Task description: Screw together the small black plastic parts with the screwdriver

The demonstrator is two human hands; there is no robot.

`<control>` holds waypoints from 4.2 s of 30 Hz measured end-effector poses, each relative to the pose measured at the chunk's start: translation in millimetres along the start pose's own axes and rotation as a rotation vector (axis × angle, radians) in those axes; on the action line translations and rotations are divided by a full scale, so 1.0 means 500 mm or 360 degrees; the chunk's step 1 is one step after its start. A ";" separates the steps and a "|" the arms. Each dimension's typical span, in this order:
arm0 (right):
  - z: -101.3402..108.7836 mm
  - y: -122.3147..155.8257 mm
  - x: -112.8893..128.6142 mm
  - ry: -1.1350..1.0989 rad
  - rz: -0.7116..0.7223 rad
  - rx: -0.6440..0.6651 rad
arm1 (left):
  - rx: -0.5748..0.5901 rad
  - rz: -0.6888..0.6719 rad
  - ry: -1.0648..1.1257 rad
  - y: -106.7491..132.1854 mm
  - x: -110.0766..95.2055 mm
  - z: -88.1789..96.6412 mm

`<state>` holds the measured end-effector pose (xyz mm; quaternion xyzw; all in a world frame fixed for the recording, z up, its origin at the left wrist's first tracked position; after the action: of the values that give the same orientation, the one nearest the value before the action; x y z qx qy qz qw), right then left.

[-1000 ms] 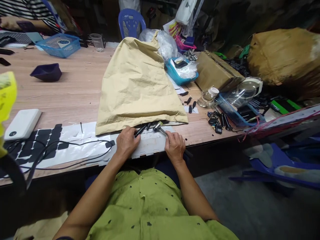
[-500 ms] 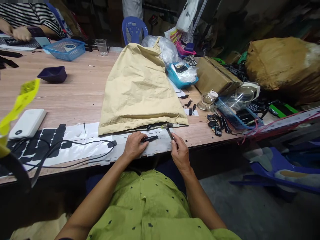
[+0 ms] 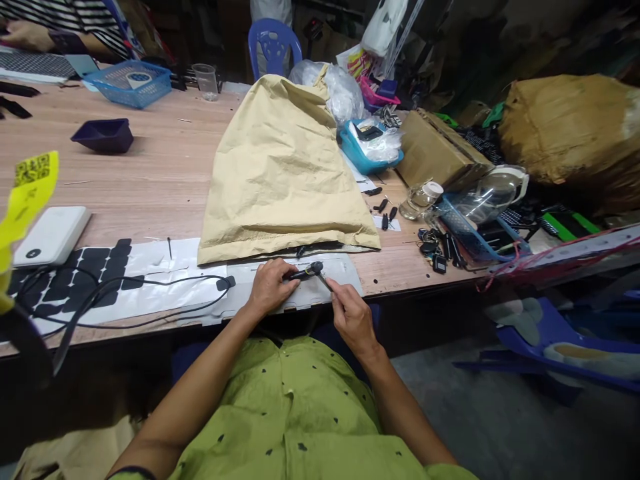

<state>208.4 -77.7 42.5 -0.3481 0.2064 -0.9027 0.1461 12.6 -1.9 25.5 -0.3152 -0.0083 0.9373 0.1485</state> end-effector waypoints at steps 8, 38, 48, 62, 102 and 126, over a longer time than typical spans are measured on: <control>-0.008 0.001 0.022 -0.0056 0.0059 0.0032 | -0.0022 0.0017 -0.0016 0.002 -0.004 -0.004; -0.010 -0.029 -0.080 0.0764 -0.0090 -0.0316 | 0.0487 -0.0697 -0.0018 0.092 -0.038 0.018; -0.016 -0.028 -0.083 0.0821 -0.0082 -0.0290 | 0.0129 -0.0400 0.0022 0.038 -0.020 0.047; -0.029 -0.030 -0.081 0.0850 -0.0018 -0.0310 | -0.0184 0.0223 -0.0764 -0.096 0.032 0.107; -0.031 -0.033 -0.090 0.0783 -0.0078 -0.0296 | -0.0449 0.0338 -0.0512 -0.043 0.056 0.054; -0.009 -0.007 -0.020 -0.0131 -0.0098 -0.0057 | 0.0012 -0.0027 -0.0021 -0.007 -0.001 -0.005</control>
<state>212.2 -69.3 35.3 -0.3936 0.2055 -0.8879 0.1205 15.5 1.2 24.4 -0.3085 -0.0084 0.9381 0.1575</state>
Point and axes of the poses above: each hand's wrist, its own y-axis away from the middle knuckle, its own z-axis out of the back of the hand, x = y × z, the point moved 4 cm from there along -y, towards the middle knuckle, and after that the axes turned 6 degrees about -y, right-handed, at the moved point
